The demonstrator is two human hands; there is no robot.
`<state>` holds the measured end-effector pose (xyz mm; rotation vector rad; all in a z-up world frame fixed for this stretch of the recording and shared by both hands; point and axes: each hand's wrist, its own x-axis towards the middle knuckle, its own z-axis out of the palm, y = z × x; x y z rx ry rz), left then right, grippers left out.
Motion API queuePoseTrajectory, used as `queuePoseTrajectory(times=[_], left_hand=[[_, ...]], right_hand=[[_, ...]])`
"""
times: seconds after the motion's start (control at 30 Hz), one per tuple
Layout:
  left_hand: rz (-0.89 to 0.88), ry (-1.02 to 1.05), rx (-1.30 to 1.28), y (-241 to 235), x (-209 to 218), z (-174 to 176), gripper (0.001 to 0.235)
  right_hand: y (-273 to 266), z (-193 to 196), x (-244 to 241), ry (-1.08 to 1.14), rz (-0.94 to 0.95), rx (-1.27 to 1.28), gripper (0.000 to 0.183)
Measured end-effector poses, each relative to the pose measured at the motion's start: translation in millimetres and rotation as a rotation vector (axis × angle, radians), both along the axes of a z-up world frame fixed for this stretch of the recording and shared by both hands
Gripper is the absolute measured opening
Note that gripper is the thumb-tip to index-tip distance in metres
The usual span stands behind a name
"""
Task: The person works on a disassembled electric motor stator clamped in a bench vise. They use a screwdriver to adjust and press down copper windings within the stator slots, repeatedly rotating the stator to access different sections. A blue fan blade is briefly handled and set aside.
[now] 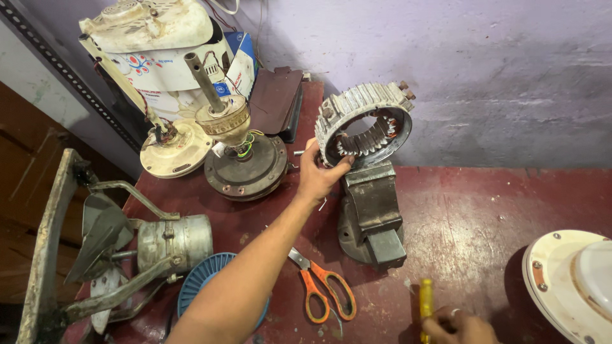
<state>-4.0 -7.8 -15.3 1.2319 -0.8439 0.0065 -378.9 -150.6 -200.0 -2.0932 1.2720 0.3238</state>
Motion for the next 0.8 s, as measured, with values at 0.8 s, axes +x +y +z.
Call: queuePoseTrajectory(times=[0.8], left_hand=[[-0.065,0.013,0.005,-8,12,-7,0.04]], right_hand=[[30,219,167,-1.733,0.078,-0.203,0.021]])
